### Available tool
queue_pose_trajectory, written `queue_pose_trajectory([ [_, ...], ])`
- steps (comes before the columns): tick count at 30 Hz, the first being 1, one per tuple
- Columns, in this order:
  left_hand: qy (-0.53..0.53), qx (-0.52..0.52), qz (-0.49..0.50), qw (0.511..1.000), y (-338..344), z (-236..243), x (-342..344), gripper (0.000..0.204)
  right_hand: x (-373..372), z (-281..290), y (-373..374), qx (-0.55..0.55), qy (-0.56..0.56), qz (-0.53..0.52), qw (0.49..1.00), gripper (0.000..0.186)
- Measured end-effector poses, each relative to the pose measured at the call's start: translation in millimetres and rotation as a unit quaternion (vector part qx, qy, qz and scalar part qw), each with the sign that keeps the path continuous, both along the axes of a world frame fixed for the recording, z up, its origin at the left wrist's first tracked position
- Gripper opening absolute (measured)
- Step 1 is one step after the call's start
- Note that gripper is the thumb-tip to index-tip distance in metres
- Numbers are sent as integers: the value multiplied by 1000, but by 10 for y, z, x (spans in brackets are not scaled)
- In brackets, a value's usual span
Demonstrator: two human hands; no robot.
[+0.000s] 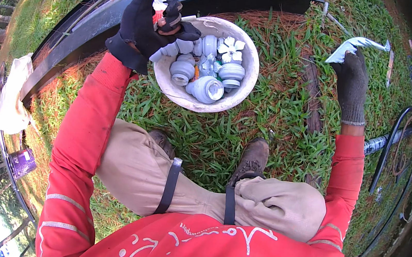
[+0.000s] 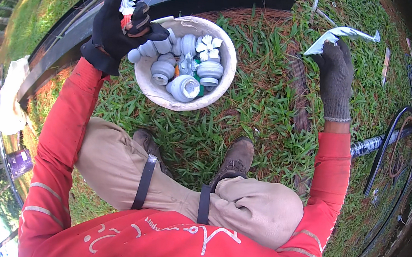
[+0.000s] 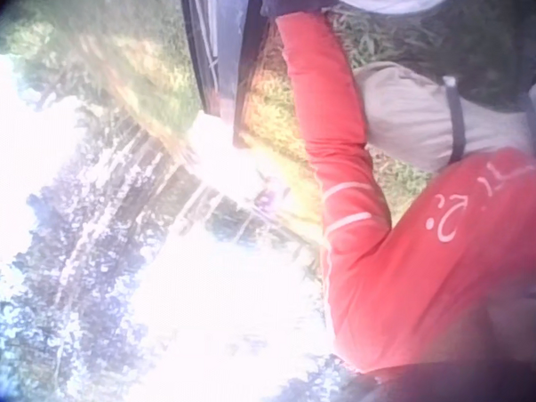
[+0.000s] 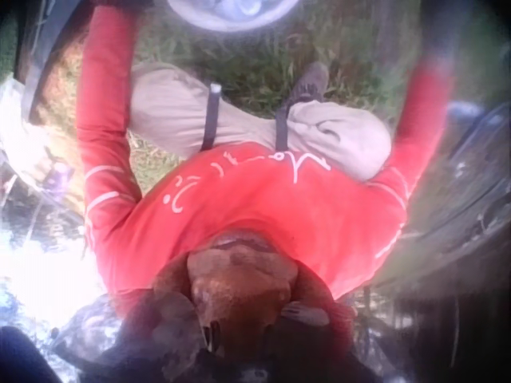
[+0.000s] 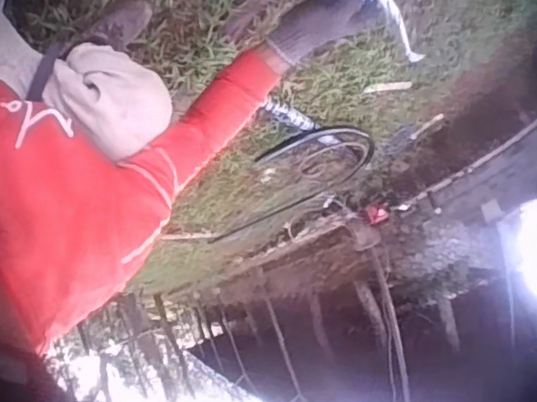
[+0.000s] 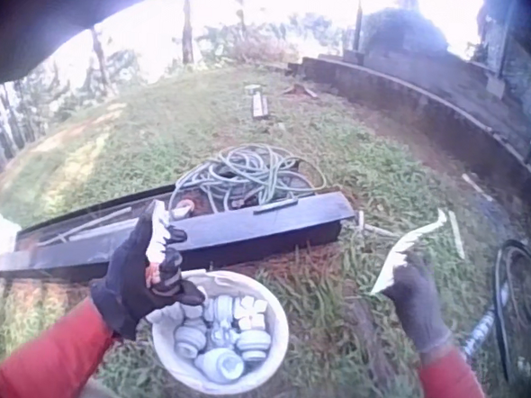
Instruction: The person prepares a circular metal frame by hammering and removing excess material, then positions a small metal flower inside it and welds it into place using an electrode holder.
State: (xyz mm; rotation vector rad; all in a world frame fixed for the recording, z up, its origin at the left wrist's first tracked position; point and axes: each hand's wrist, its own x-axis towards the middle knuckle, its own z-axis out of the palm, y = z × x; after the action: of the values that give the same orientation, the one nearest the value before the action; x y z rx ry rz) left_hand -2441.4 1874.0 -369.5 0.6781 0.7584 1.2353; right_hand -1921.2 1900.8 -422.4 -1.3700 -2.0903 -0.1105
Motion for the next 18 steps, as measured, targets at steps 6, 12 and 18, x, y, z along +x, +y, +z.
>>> queue_pose_trajectory([
  [6, -30, -11, -74, 997, 301, -177, 62, 84, 574, -385, -884, -261, 675, -80, 686, 37],
  [12, 10, -1, -76, 997, 200, -200, 206, 101, 1025, -469, -1539, -204, 658, -260, 676, 42],
  [18, 238, 87, -78, 964, 285, -314, 255, 73, 1727, -507, -2392, -150, 624, -391, 660, 21],
])
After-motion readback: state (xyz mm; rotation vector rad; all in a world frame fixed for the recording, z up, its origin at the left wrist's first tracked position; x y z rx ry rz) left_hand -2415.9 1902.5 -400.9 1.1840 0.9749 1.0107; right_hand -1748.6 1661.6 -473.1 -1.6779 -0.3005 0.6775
